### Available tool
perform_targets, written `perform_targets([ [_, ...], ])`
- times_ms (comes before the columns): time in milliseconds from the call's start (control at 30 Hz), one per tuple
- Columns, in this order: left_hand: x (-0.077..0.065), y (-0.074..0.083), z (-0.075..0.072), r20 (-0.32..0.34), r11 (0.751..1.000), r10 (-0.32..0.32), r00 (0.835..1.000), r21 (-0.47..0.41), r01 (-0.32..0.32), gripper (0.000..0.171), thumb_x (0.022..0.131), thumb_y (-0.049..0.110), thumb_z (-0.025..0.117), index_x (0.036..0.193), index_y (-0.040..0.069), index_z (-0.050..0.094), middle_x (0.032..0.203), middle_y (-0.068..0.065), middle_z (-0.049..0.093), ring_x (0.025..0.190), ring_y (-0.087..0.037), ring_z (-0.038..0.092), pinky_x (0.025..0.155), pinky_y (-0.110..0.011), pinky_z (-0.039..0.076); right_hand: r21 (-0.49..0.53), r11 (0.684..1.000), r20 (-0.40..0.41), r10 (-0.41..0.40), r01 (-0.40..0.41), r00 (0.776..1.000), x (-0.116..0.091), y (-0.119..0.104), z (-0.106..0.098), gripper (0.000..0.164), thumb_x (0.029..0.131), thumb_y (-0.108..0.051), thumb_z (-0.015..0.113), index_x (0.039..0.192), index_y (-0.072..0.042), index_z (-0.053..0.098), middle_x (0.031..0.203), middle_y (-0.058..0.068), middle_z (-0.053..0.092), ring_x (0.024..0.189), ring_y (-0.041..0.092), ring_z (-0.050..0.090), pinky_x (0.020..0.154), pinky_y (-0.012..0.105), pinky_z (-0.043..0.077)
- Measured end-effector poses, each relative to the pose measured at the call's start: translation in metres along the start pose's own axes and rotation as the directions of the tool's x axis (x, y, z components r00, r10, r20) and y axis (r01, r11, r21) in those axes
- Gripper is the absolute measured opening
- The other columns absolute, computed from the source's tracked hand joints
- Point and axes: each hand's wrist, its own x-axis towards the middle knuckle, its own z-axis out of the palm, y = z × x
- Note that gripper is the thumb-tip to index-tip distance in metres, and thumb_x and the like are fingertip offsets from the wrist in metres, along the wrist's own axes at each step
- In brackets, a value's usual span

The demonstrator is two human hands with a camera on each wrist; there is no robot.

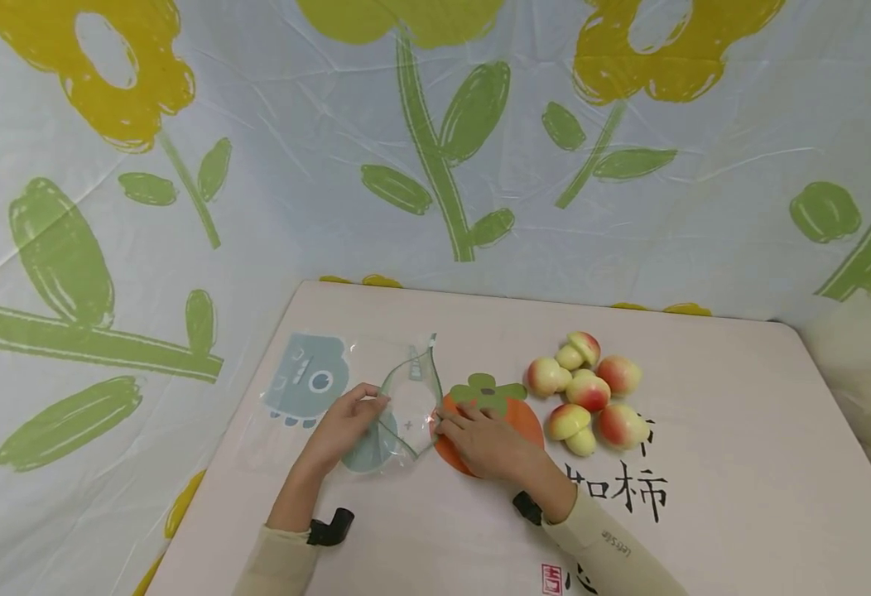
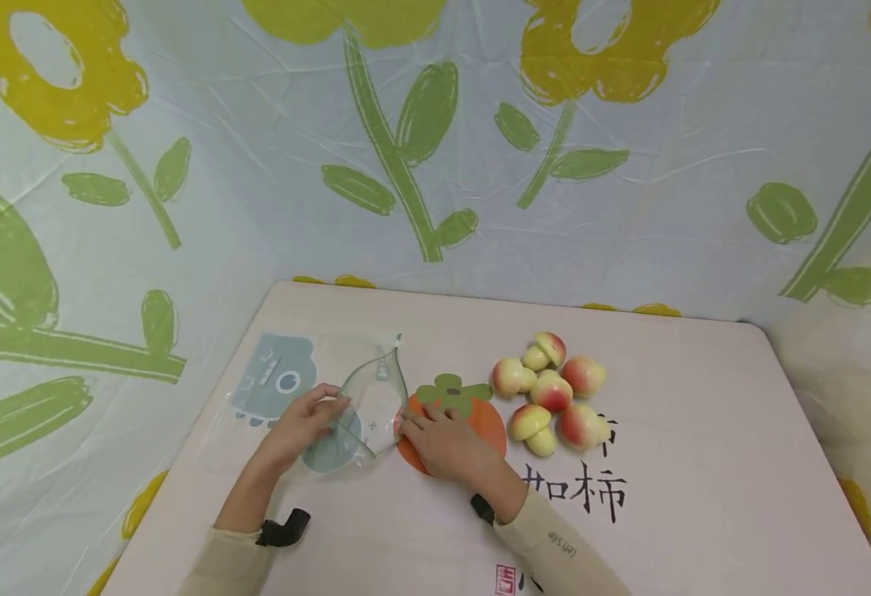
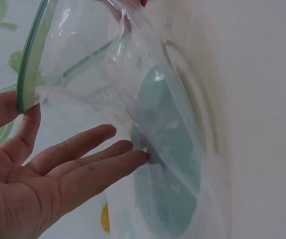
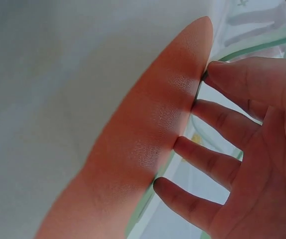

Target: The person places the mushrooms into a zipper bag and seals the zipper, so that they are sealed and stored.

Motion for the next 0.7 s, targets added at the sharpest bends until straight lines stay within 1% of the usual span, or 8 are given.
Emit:
perform_targets([
  [67, 0.001, -0.001, 0.004, 0.001, 1.0, 0.001, 1.0, 0.031, -0.001, 0.027, 0.101, 0.031, 0.062, 0.116, 0.008, 0.064, 0.097, -0.015, 0.071, 0.088, -0.023, 0.061, 0.078, -0.038, 0.045, 0.002, 1.0, -0.006, -0.007, 0.007, 1.0, 0.0, 0.0, 0.0, 0.028, 0.104, -0.015, 0.052, 0.132, -0.018, 0.054, 0.151, 0.007, 0.046, 0.134, 0.039, 0.046, 0.095, 0.055, 0.047],
  [167, 0.001, -0.002, 0.01, -0.021, 0.997, -0.006, 1.0, 0.077, 0.008, 0.026, 0.1, 0.034, 0.063, 0.114, 0.012, 0.066, 0.094, -0.011, 0.072, 0.087, -0.022, 0.063, 0.077, -0.038, 0.046, 0.008, 1.0, -0.01, -0.018, 0.018, 1.0, 0.001, 0.0, -0.001, 0.03, 0.104, -0.015, 0.053, 0.133, -0.017, 0.054, 0.151, 0.008, 0.047, 0.133, 0.04, 0.046, 0.095, 0.055, 0.047],
  [233, 0.002, -0.002, 0.013, -0.04, 0.994, -0.011, 0.999, 0.106, 0.015, 0.025, 0.099, 0.035, 0.064, 0.113, 0.015, 0.067, 0.098, -0.009, 0.073, 0.089, -0.022, 0.064, 0.077, -0.04, 0.047, 0.016, 1.0, -0.012, -0.025, 0.026, 1.0, 0.001, 0.001, -0.002, 0.03, 0.104, -0.016, 0.054, 0.134, -0.016, 0.055, 0.15, 0.009, 0.048, 0.133, 0.041, 0.046, 0.096, 0.055, 0.047],
  [400, 0.002, -0.001, 0.019, -0.048, 0.99, 0.0, 0.999, 0.141, 0.007, 0.028, 0.1, 0.034, 0.062, 0.116, 0.012, 0.066, 0.109, -0.012, 0.072, 0.095, -0.024, 0.066, 0.079, -0.045, 0.051, 0.037, 0.999, 0.003, -0.028, 0.028, 1.0, 0.001, 0.001, -0.005, 0.033, 0.105, -0.017, 0.053, 0.137, -0.014, 0.055, 0.151, 0.009, 0.047, 0.133, 0.042, 0.045, 0.099, 0.055, 0.045],
  [500, 0.002, -0.001, 0.02, -0.056, 0.988, 0.01, 0.998, 0.155, -0.001, 0.026, 0.1, 0.033, 0.062, 0.116, 0.012, 0.067, 0.11, -0.012, 0.072, 0.096, -0.023, 0.067, 0.081, -0.046, 0.051, 0.029, 0.999, 0.003, -0.032, 0.032, 0.999, 0.002, 0.002, -0.004, 0.037, 0.105, -0.019, 0.052, 0.141, -0.013, 0.054, 0.152, 0.008, 0.046, 0.134, 0.04, 0.045, 0.1, 0.054, 0.045],
  [600, 0.004, 0.001, 0.02, -0.066, 0.985, 0.013, 0.998, 0.174, -0.002, 0.023, 0.1, 0.032, 0.062, 0.115, 0.014, 0.067, 0.106, -0.01, 0.073, 0.093, -0.022, 0.067, 0.081, -0.044, 0.05, 0.009, 0.999, -0.006, -0.041, 0.041, 0.999, 0.002, 0.003, -0.002, 0.04, 0.105, -0.021, 0.052, 0.144, -0.013, 0.053, 0.152, 0.008, 0.045, 0.134, 0.036, 0.046, 0.1, 0.053, 0.045],
  [700, 0.005, 0.003, 0.021, -0.062, 0.98, 0.008, 0.998, 0.2, 0.004, 0.024, 0.1, 0.033, 0.062, 0.115, 0.015, 0.067, 0.099, -0.009, 0.074, 0.088, -0.023, 0.067, 0.077, -0.041, 0.049, -0.009, 0.999, -0.027, -0.05, 0.049, 0.998, 0.003, 0.004, 0.0, 0.041, 0.104, -0.022, 0.054, 0.144, -0.013, 0.053, 0.151, 0.008, 0.046, 0.133, 0.033, 0.047, 0.1, 0.051, 0.046],
])
